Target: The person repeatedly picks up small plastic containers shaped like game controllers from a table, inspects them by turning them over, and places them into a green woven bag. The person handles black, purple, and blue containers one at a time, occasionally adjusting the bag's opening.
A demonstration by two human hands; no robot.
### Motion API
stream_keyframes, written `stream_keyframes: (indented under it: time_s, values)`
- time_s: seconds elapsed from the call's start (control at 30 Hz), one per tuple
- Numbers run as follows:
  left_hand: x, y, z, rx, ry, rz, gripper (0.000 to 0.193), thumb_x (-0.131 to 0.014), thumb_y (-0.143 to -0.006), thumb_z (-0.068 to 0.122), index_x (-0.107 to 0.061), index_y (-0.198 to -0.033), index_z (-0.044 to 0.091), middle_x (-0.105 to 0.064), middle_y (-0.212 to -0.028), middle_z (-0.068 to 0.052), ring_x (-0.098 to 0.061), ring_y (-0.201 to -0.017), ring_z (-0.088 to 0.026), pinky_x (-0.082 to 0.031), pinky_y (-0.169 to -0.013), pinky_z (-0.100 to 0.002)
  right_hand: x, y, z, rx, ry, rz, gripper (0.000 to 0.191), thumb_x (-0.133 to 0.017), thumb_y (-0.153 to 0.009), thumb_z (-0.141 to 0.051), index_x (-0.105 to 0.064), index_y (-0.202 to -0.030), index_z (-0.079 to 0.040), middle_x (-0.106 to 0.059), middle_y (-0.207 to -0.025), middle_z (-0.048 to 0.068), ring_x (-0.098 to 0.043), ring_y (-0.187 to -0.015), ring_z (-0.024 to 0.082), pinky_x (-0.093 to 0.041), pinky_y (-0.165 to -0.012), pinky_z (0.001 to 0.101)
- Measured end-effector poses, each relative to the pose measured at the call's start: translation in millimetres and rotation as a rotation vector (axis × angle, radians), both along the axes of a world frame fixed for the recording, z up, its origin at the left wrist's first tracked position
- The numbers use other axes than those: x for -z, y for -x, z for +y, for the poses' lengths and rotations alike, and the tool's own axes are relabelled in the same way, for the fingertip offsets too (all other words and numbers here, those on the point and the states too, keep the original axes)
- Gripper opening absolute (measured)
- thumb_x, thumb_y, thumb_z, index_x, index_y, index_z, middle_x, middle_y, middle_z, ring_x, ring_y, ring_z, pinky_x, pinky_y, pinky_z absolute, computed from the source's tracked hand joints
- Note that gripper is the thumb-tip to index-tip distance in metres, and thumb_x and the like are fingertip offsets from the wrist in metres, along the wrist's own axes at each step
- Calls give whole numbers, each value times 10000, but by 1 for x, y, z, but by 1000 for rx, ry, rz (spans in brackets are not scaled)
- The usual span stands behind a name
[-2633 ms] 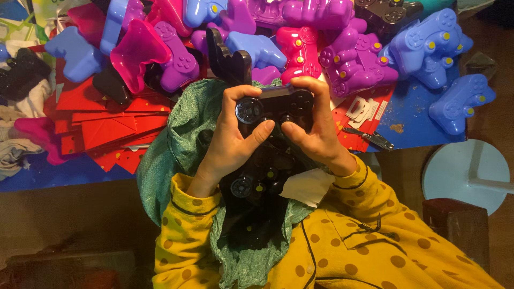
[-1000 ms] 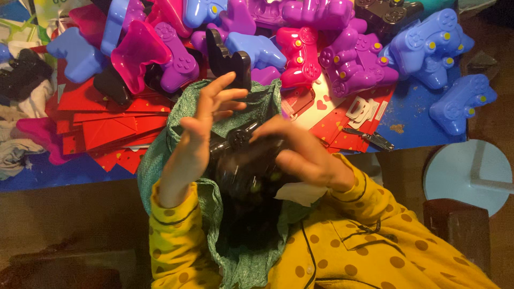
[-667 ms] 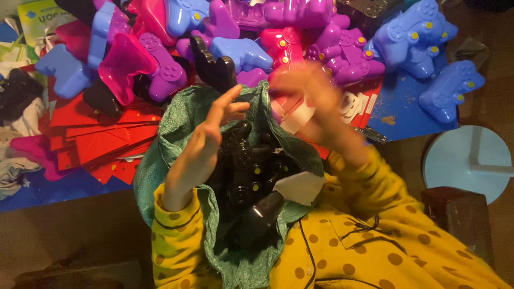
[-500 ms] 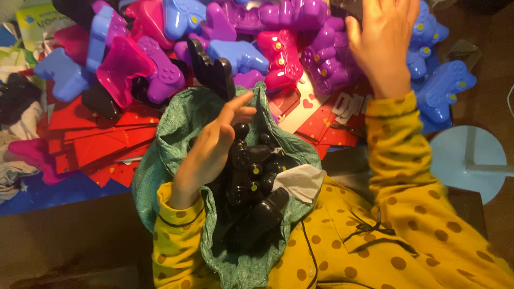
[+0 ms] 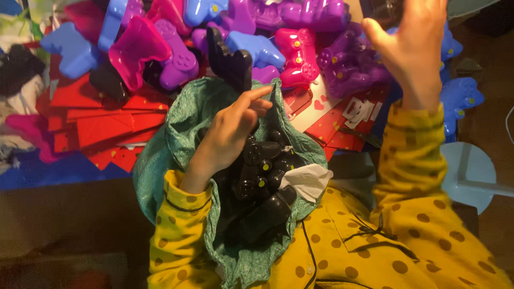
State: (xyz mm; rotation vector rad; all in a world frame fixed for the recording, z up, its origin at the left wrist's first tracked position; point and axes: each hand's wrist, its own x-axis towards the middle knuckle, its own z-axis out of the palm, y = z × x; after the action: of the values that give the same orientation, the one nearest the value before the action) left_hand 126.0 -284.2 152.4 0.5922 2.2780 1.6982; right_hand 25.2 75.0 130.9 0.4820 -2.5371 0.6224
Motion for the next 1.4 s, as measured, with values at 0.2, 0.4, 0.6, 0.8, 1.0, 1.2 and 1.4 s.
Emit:
stream_keyframes:
  time_s: [0.2, 0.4, 0.6, 0.8, 1.0, 1.2, 1.4]
  values:
    - [-6, -5, 15, -52, -31, 267, 970, -753, -939, 539, -251, -1642, 98, -462, -1575, -188, -628, -1326, -290, -551, -1101, -388, -14, -62, -91, -463, 886, -449, 631, -770, -952, -151, -468, -1488, -10, -515, -1341, 52, -511, -1199, 160, -423, -1093, 298]
    - [1, -3, 15, -141, -269, 293, 1104, -906, -856, 390, -182, -1624, 64, -442, -1518, -142, -615, -1313, -237, -573, -1114, -363, 6, -100, -147, -505, 836, -347, 585, -544, -1087, -455, -523, -1492, -33, -507, -1312, 53, -553, -1134, 159, -452, -1040, 279]
    - [15, 0, 8, -270, -572, -187, 651, -821, -967, 329, -521, -1440, -3, -652, -1248, -94, -667, -1087, -161, -603, -928, -319, -1, -91, -144, -350, 856, -226, 581, -612, -1093, -442, -454, -1494, -52, -430, -1391, 103, -542, -1208, 202, -445, -1086, 321]
    - [20, 4, 9, -210, -610, -131, 604, -723, -1052, 226, -430, -1551, 55, -593, -1280, -47, -596, -1141, -95, -535, -996, -244, -9, -88, -146, -491, 1021, -519, 758, -685, -1051, -438, -288, -1602, -100, -575, -1295, 53, -601, -1084, 117, -516, -920, 253]
    - [18, 3, 11, -190, -575, -215, 479, -648, -1021, 148, -411, -1432, 82, -542, -1260, -55, -597, -1004, -95, -587, -776, -255, -6, -84, -138, -413, 928, -672, 655, -639, -1116, -434, -369, -1609, -96, -562, -1089, 30, -533, -966, 84, -482, -856, 220]
    - [16, 4, 11, -205, -611, -346, 468, -537, -989, 173, -384, -1423, 86, -534, -1249, -92, -630, -848, -128, -555, -676, -255, -3, -84, -139, -402, 1138, -793, 613, -560, -1003, -400, -434, -1518, -91, -582, -1251, 58, -601, -998, 107, -510, -769, 227]
    - [18, 1, 9, -139, -663, -333, 539, -551, -957, 175, -368, -1458, 95, -553, -1217, -101, -631, -874, -137, -548, -724, -270, -8, -85, -137, -398, 1168, -844, 635, -595, -902, -316, -435, -1472, -87, -561, -1204, 64, -579, -908, 107, -475, -659, 222]
